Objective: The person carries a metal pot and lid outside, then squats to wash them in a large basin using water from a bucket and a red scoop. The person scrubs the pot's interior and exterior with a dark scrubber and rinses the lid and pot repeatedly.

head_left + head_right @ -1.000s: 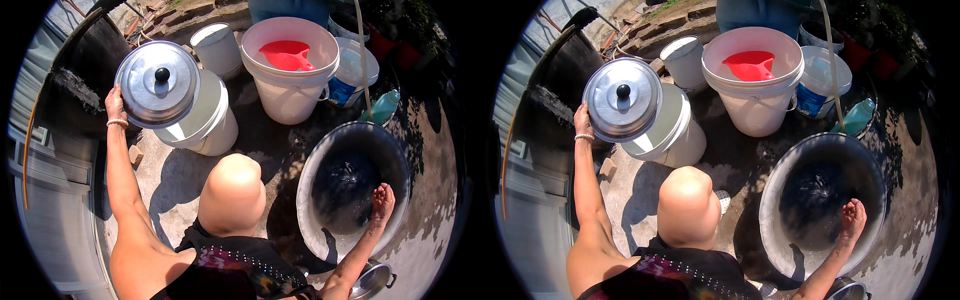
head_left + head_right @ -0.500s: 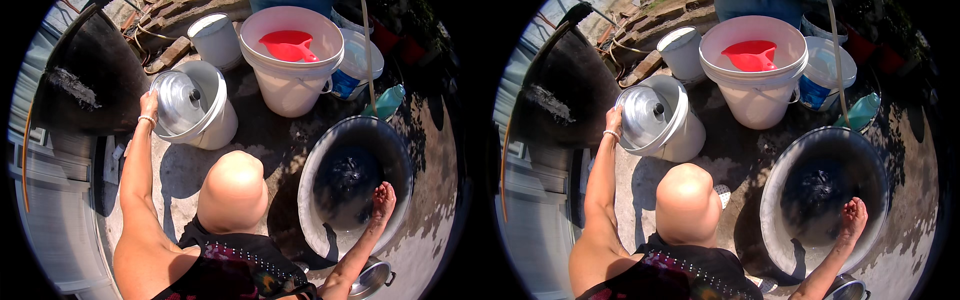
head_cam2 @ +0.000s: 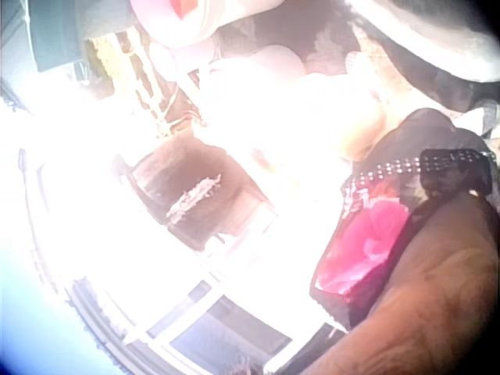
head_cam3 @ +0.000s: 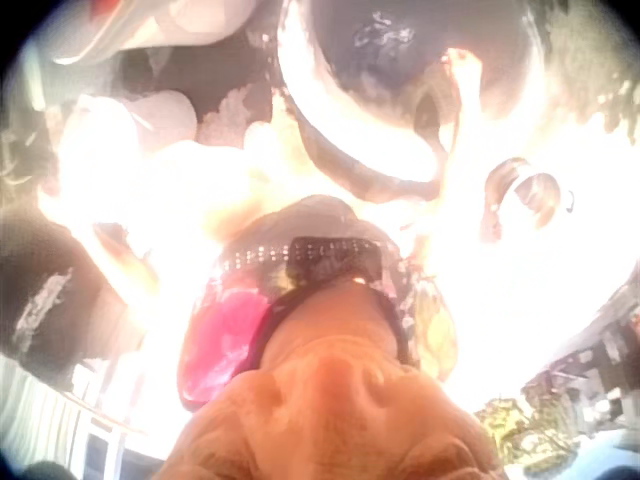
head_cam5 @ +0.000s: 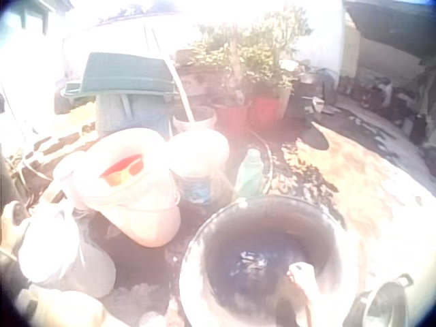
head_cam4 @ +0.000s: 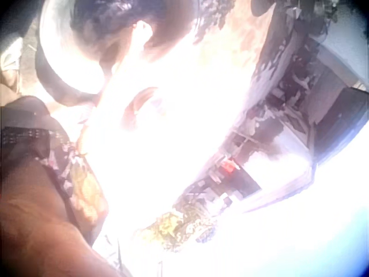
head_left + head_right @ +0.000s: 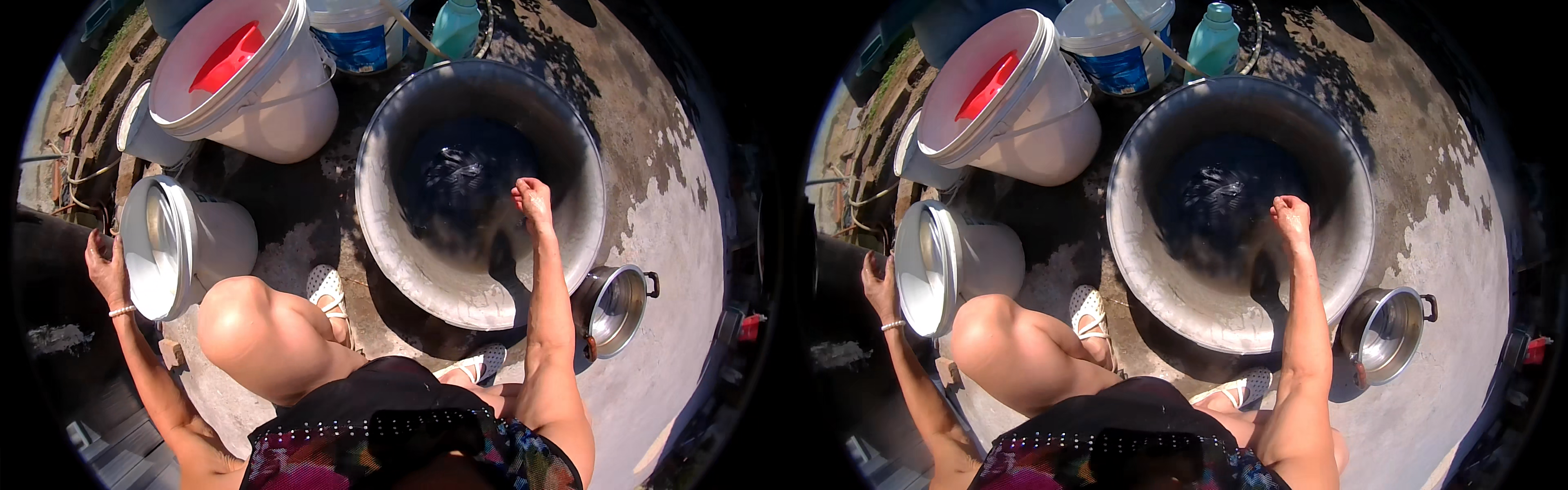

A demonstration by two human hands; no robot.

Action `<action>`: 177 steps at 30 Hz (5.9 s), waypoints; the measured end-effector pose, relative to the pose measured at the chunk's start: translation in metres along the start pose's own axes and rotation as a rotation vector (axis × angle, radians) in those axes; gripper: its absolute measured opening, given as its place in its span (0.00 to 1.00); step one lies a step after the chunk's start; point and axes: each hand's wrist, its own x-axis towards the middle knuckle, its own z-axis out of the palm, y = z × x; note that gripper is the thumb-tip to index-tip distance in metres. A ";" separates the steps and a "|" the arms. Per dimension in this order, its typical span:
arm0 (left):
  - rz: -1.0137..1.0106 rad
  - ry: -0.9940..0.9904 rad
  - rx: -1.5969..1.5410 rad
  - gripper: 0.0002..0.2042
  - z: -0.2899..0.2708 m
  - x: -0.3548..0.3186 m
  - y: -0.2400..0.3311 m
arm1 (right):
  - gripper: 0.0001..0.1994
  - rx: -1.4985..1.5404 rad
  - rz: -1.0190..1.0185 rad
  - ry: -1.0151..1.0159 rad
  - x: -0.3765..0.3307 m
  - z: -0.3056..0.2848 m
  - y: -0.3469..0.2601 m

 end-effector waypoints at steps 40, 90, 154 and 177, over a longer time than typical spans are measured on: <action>-0.090 -1.462 -0.822 0.15 0.273 -0.237 0.502 | 0.22 -1.385 -0.534 0.120 -0.166 -0.184 0.013; -0.078 -1.562 -1.511 0.10 0.159 -0.062 0.464 | 0.30 -0.845 -0.164 0.141 0.038 -0.051 0.012; 0.250 -0.942 -1.315 0.16 0.114 -0.151 0.511 | 0.07 -0.080 -0.661 0.550 -0.067 -0.029 -0.009; 0.340 -0.905 -1.142 0.22 0.123 -0.146 0.521 | 0.12 -0.265 -1.202 0.504 -0.080 0.022 -0.064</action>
